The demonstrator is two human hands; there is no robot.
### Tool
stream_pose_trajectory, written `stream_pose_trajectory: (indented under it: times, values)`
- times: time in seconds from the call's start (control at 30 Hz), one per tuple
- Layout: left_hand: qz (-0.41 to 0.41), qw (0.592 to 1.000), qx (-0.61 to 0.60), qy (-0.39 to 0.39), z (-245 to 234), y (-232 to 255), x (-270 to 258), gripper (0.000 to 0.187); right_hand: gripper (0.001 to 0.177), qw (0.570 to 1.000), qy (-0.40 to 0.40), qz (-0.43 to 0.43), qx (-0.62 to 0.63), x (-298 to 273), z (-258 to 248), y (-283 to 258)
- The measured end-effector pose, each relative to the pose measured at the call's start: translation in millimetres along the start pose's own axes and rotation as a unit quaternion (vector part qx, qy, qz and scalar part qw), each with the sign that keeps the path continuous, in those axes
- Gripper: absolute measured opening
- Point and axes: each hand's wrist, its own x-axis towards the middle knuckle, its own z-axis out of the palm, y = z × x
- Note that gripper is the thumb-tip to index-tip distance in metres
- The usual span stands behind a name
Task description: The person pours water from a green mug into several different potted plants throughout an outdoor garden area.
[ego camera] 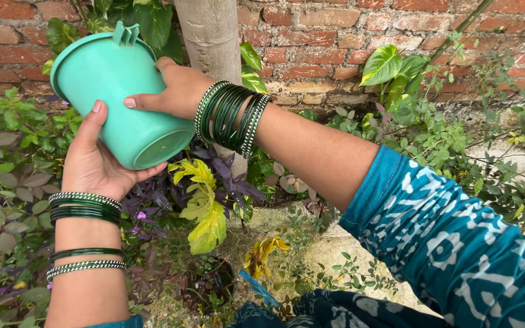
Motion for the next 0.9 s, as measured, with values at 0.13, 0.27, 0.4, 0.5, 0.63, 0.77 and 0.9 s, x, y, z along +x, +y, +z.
stream_pose_trajectory:
  times: [0.13,0.27,0.4,0.5,0.63,0.77,0.9]
  values:
    - [0.000,1.000,-0.005,0.002,5.9,-3.2,8.5,0.086,0.115,1.000,0.016,0.010,-0.007,-3.6,-6.9,6.2]
    - [-0.014,1.000,-0.007,-0.006,15.9,-6.6,15.7,0.086,0.115,0.999,0.019,0.034,-0.016,-9.6,-15.1,15.6]
    - [-0.031,0.999,-0.020,-0.022,26.2,-9.5,25.7,0.086,0.117,0.998,0.027,0.049,-0.004,-12.8,-26.3,25.6]
    - [-0.040,0.998,-0.027,-0.045,31.8,-12.3,31.8,0.087,0.117,0.998,0.026,0.053,-0.013,-13.0,-32.6,32.4]
    - [-0.042,0.998,-0.025,-0.041,31.7,-14.8,32.8,0.087,0.118,0.998,0.022,0.045,-0.029,-9.9,-32.4,36.2]
    - [-0.029,0.999,-0.021,-0.006,18.7,-11.6,24.3,0.085,0.115,0.999,0.014,0.041,-0.021,-3.5,-17.8,25.6]
    - [-0.016,1.000,0.004,0.021,0.1,-2.4,7.4,0.085,0.113,1.000,-0.014,0.017,0.005,4.8,1.0,6.9]
